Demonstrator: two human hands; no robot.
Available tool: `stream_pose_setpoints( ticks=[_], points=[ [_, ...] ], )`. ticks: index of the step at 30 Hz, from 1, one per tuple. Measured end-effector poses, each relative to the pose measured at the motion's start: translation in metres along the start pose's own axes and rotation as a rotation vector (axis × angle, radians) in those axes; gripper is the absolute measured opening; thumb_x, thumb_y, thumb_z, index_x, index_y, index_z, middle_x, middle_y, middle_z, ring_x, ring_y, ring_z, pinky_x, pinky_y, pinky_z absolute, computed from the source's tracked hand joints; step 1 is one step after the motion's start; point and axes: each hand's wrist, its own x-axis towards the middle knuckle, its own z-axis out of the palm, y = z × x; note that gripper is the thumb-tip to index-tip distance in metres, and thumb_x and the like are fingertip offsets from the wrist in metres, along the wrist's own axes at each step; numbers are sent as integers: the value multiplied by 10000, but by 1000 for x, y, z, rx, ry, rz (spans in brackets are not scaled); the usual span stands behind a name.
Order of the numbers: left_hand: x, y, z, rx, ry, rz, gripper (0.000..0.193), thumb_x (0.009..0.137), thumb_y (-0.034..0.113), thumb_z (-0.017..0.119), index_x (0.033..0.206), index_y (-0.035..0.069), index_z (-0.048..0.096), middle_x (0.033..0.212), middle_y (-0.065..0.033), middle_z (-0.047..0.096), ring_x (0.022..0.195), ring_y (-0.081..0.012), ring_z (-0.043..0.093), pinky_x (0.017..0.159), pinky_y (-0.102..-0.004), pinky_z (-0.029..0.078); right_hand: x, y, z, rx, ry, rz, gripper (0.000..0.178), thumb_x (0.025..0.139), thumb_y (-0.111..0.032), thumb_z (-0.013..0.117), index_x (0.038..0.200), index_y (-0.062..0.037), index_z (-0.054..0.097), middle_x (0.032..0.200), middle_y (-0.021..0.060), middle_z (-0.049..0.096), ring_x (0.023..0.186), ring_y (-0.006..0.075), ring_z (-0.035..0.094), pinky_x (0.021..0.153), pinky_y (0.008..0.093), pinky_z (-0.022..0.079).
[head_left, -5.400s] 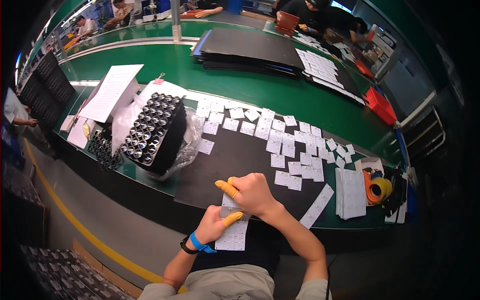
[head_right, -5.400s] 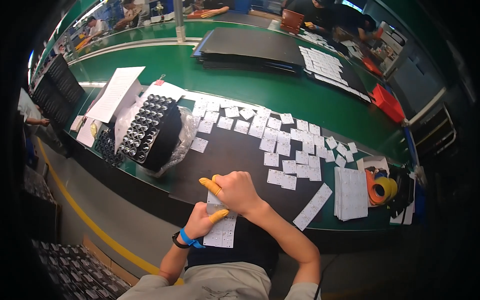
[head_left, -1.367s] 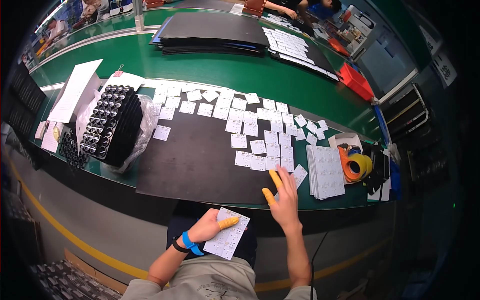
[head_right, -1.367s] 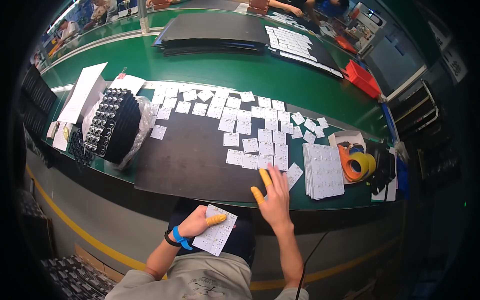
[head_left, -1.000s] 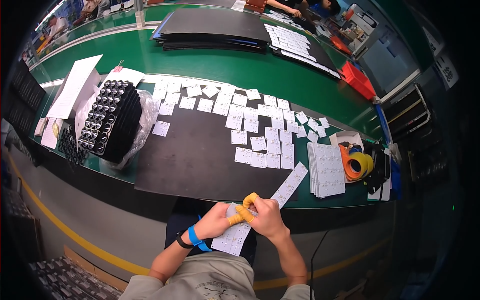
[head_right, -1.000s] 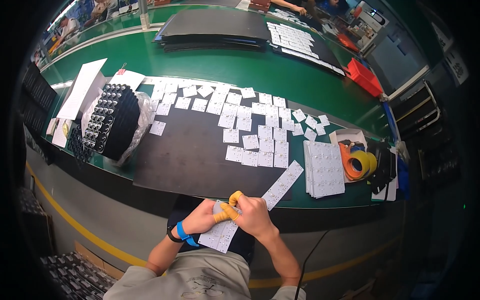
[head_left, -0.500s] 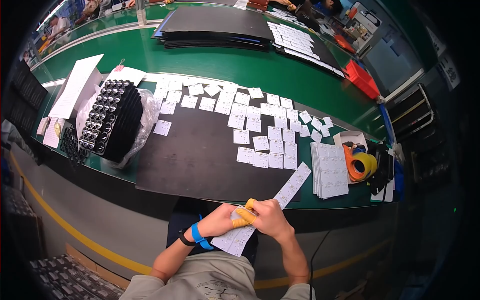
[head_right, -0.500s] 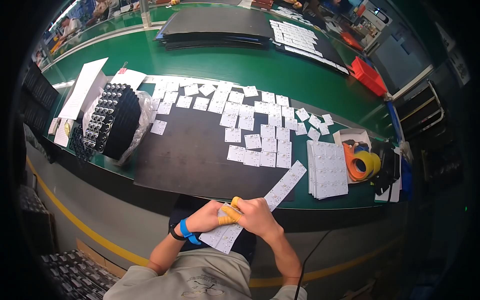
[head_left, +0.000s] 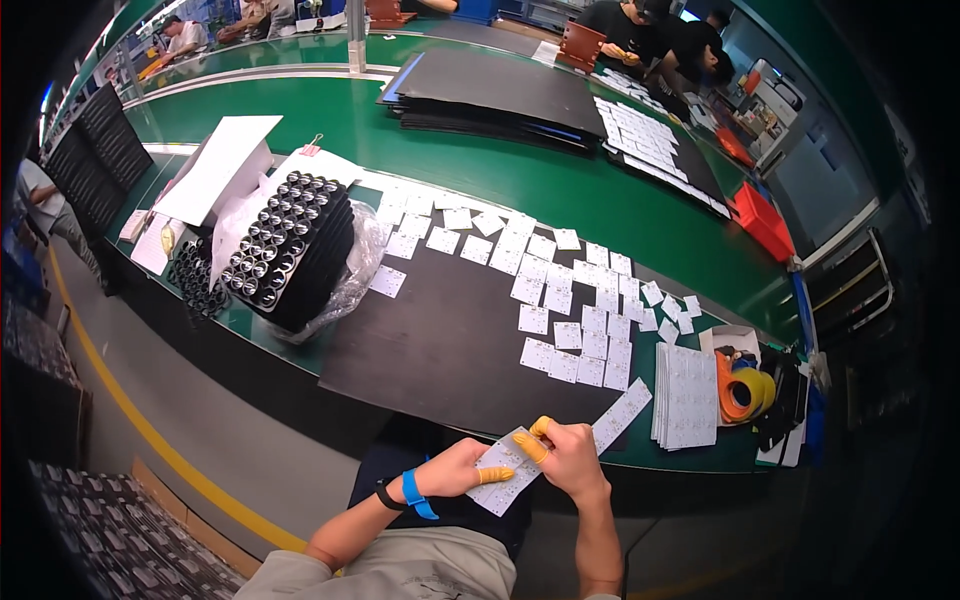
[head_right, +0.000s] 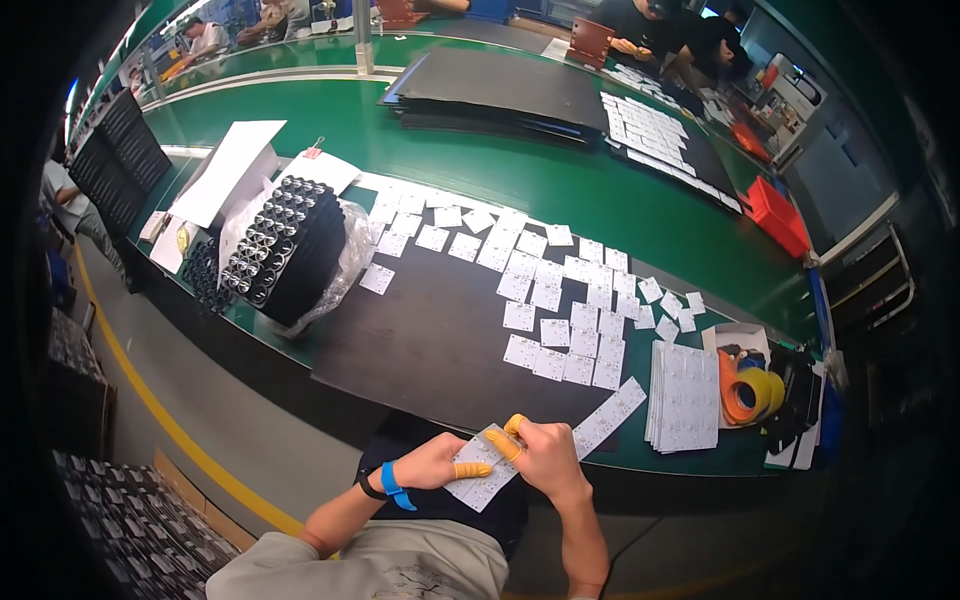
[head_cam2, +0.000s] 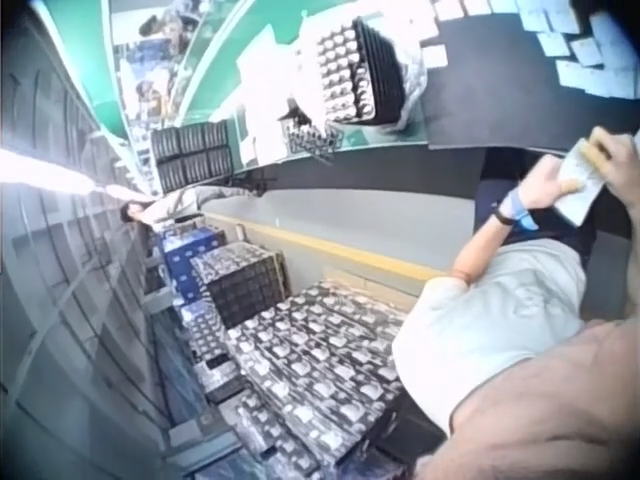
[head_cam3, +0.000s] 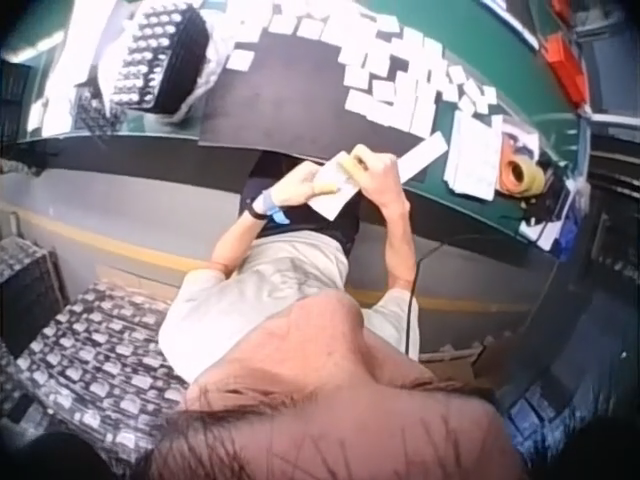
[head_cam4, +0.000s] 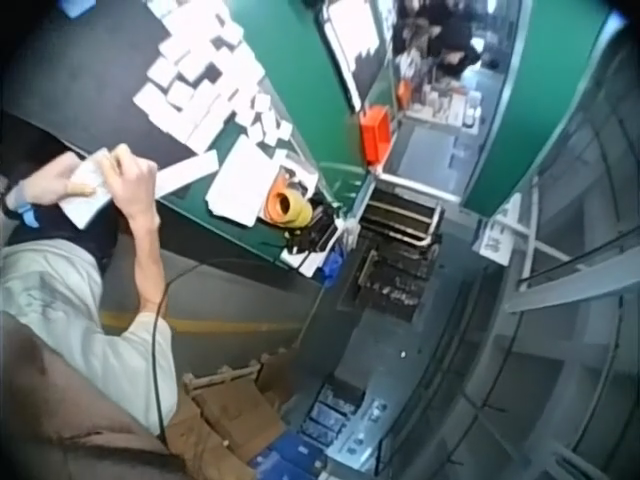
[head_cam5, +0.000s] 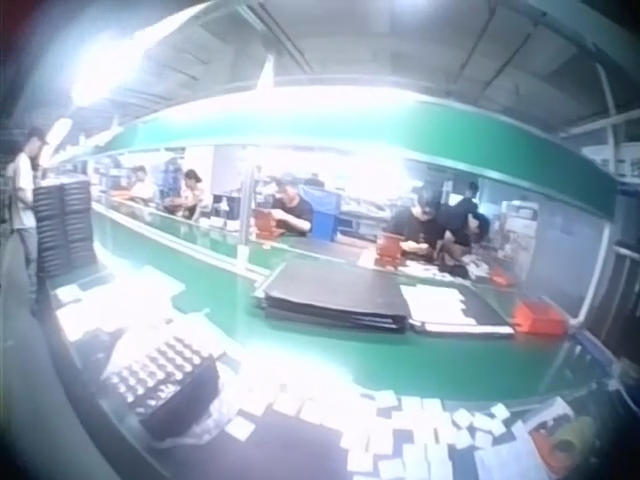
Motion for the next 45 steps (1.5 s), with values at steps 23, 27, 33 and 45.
stream_pose_setpoints(
  ticks=[23,27,33,45],
  points=[
    [-17,8,-6,-10,91,145,305,983,262,694,1094,-20,716,880,-38,730,797,-68,592,748,-289,520,20,-55,-7,-323,49,-203,354,789,-261,815,604,-78,575,520,112,533,448,312,529,446,415,395],
    [-21,22,-3,189,125,248,321,969,265,704,1083,-35,711,819,-105,735,708,-103,621,695,-300,527,26,-47,-9,-155,61,-5,262,810,-214,807,712,-16,667,575,138,608,496,311,607,481,380,450],
    [-12,9,-3,53,189,195,282,977,223,695,1101,-31,705,825,-61,726,719,-66,587,680,-284,521,19,-45,-3,-125,115,-58,171,817,-130,794,834,13,702,712,162,686,600,307,672,533,344,493],
    [-9,8,-6,-32,151,113,307,983,211,691,1163,-38,694,930,-38,738,799,-53,630,721,-257,532,9,-12,14,-170,188,-216,198,775,-140,834,848,-5,711,618,95,638,503,276,608,494,344,467]
  ],
)
